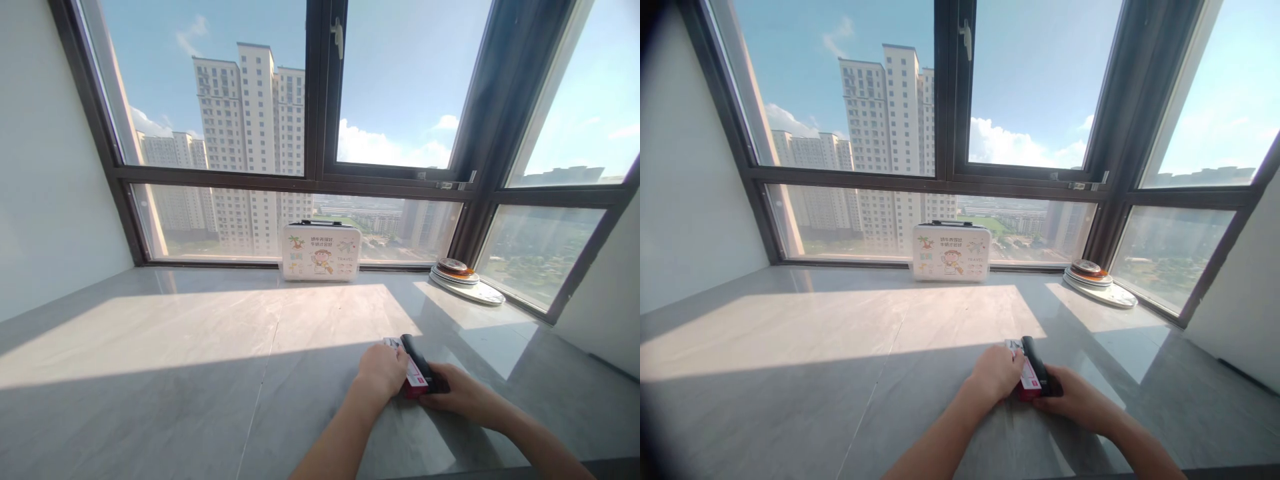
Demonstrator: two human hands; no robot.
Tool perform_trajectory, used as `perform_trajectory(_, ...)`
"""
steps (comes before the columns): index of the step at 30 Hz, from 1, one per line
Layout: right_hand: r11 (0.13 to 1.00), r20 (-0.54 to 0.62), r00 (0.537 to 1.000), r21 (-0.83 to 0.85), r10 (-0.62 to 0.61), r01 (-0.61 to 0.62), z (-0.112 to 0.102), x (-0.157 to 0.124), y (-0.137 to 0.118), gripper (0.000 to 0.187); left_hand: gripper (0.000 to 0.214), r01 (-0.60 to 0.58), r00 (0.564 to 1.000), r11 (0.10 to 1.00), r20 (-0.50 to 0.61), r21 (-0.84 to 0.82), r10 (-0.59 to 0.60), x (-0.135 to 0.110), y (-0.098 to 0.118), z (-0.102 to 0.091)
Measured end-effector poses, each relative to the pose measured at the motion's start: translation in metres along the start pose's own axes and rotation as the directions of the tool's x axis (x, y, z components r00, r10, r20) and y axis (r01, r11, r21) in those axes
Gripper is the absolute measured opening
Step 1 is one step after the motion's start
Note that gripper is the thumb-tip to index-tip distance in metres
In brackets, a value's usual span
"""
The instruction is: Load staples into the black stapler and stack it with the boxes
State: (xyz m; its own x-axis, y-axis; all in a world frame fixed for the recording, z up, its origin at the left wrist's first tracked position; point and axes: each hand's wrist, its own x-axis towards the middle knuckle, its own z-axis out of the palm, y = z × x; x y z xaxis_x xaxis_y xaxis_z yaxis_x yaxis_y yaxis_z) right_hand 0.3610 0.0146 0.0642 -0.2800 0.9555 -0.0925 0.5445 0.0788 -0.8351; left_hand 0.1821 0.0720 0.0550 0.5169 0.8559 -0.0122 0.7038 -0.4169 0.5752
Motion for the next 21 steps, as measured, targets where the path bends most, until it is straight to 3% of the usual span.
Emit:
perform_trajectory(3,0.990,-0.080,0.995,-0.123,0.065,-0.074,0.001,0.000,0.006,0.055,0.044,0.066,0.997,0.998,-0.044,-0.005,-0.067,-0.002,-0.003,0.003)
perform_trajectory(7,0.978,-0.153,0.984,-0.177,0.087,-0.114,-0.008,-0.009,0.042,0.070,0.080,0.160,0.987,0.986,-0.004,-0.033,-0.161,-0.014,-0.025,-0.008)
perform_trajectory(9,0.970,-0.170,0.980,-0.204,0.099,-0.133,-0.014,-0.020,0.064,0.059,0.071,0.218,0.976,0.976,-0.007,-0.022,-0.219,-0.024,-0.048,-0.024)
perform_trajectory(12,0.937,-0.165,0.984,-0.327,0.072,-0.124,-0.014,-0.038,0.083,0.036,0.040,0.304,0.951,0.952,-0.069,0.035,-0.301,-0.045,-0.093,-0.056)
perform_trajectory(17,0.849,-0.253,0.967,-0.518,-0.040,-0.100,0.034,-0.051,0.059,0.032,0.032,0.395,0.893,0.904,-0.300,0.166,-0.336,-0.078,-0.150,-0.098)
perform_trajectory(21,0.823,-0.230,0.962,-0.568,-0.147,-0.010,0.087,-0.039,0.013,0.025,0.027,0.364,0.887,0.901,-0.383,0.236,-0.258,-0.101,-0.156,-0.096)
